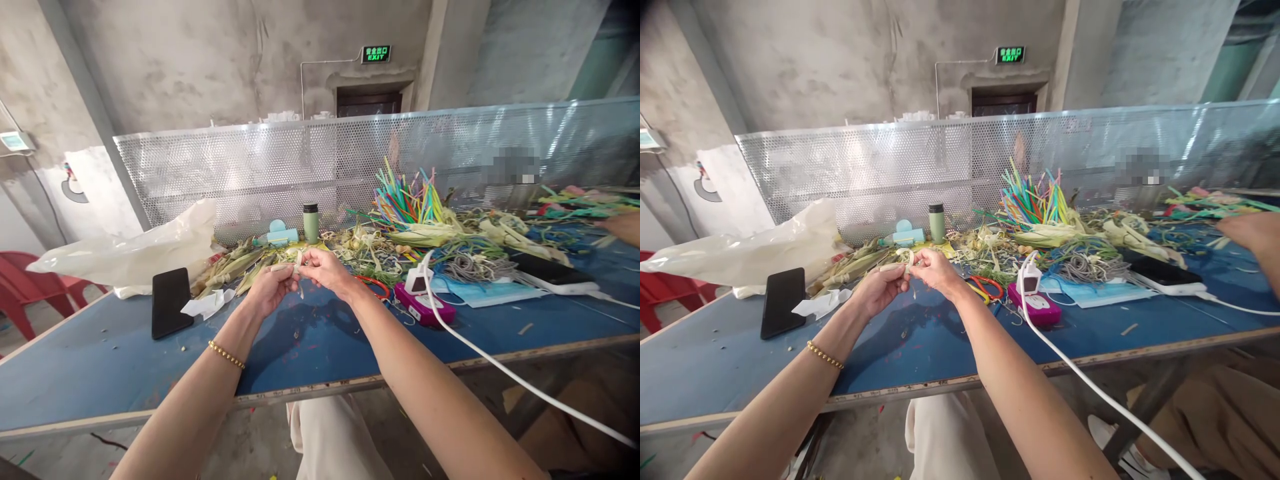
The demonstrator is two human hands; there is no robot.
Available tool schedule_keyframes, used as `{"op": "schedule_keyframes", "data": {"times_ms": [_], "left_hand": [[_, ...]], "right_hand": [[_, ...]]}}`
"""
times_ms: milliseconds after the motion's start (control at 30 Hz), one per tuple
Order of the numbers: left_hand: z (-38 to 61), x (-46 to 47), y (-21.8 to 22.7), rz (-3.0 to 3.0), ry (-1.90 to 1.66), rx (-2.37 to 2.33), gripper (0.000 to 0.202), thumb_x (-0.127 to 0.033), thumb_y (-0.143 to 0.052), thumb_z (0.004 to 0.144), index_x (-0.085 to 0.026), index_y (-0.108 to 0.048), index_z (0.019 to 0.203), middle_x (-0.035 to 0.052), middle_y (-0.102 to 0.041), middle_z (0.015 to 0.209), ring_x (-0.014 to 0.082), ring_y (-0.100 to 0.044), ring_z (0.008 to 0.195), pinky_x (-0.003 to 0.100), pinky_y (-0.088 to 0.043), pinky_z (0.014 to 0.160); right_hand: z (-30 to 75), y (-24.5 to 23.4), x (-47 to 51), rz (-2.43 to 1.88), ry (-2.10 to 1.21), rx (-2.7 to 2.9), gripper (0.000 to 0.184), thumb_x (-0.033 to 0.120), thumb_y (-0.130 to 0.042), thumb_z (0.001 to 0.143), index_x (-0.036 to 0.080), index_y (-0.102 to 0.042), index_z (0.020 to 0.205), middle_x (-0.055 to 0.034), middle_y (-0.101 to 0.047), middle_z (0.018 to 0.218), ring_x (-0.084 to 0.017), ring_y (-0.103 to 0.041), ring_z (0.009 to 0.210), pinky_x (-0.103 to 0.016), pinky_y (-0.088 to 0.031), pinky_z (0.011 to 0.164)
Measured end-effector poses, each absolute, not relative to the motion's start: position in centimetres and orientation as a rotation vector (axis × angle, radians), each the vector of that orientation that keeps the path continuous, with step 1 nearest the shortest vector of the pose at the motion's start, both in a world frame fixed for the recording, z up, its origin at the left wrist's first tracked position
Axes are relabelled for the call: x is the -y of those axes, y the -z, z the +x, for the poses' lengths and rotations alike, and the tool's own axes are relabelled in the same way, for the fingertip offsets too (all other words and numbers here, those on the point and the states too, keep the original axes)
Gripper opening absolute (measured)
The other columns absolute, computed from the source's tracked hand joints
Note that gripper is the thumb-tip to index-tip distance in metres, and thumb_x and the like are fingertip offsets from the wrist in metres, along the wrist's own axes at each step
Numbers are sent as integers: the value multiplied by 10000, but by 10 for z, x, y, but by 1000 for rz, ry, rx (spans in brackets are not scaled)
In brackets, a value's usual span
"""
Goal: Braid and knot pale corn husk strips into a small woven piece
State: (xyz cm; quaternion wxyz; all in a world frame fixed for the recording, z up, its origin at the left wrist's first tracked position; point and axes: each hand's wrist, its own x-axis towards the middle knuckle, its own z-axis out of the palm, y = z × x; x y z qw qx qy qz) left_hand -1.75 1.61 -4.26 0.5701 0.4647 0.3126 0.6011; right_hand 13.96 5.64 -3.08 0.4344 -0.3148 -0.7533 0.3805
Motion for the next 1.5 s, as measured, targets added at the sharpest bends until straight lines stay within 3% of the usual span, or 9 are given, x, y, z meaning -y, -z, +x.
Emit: {"op": "schedule_keyframes", "data": {"times_ms": [133, 367, 533, 700, 900, 1133, 1333, 1500], "left_hand": [[-17, -17, 43, 1080, -1421, -744, 97, -142, -642, 793, -84, -621, 718, 48, -623, 585, 111, -555, 452, 232, -461, 484], [-18, -20, 45, 1139, -1448, -782, 137, -216, -674, 801, -100, -611, 833, 48, -655, 608, 123, -554, 395, 233, -428, 413], [-18, -21, 47, 1136, -1481, -775, 193, -256, -722, 768, -120, -598, 826, 7, -626, 559, 103, -529, 376, 210, -398, 402], [-16, -21, 47, 1132, -1507, -751, 223, -278, -744, 745, -133, -580, 788, -11, -600, 532, 96, -498, 362, 225, -398, 415], [-18, -22, 47, 1124, -1522, -747, 242, -284, -767, 714, -121, -594, 762, -8, -589, 530, 95, -488, 373, 235, -387, 422], [-18, -20, 44, 1131, -1483, -763, 273, -313, -758, 728, -115, -584, 656, 29, -604, 560, 94, -507, 416, 240, -396, 450], [-15, -15, 41, 1155, -1520, -726, 269, -258, -826, 635, -113, -627, 744, 0, -591, 562, 88, -496, 443, 231, -393, 464], [-16, -17, 44, 1173, -1503, -774, 258, -250, -825, 627, -108, -635, 728, 12, -589, 560, 98, -506, 468, 235, -386, 469]], "right_hand": [[139, 29, -55, -769, -901, 1892, 159, 278, -660, 758, 175, -582, 850, 64, -510, 553, -67, -414, 437, -194, -327, 430], [138, 30, -55, -863, -880, 1881, 226, 339, -687, 751, 155, -590, 837, -14, -635, 672, -82, -452, 481, -212, -328, 448], [137, 32, -58, -825, -819, 1924, 295, 414, -674, 756, 145, -590, 666, 24, -531, 568, -75, -380, 483, -223, -283, 464], [136, 32, -57, -759, -766, 1901, 325, 419, -678, 745, 145, -570, 607, 50, -430, 546, -74, -339, 523, -227, -247, 492], [136, 31, -54, -762, -828, 1883, 353, 475, -674, 748, 142, -596, 662, 40, -458, 530, -80, -374, 511, -216, -280, 486], [135, 32, -58, -733, -736, 1918, 234, 354, -650, 754, 144, -598, 666, 31, -510, 585, -87, -401, 541, -223, -294, 513], [133, 34, -59, -766, -616, 1879, 212, 321, -633, 760, 155, -571, 644, 24, -536, 590, -98, -440, 557, -223, -323, 527], [135, 32, -55, -832, -816, 1846, 298, 474, -624, 808, 181, -568, 794, 32, -559, 557, -99, -476, 435, -215, -331, 427]]}}
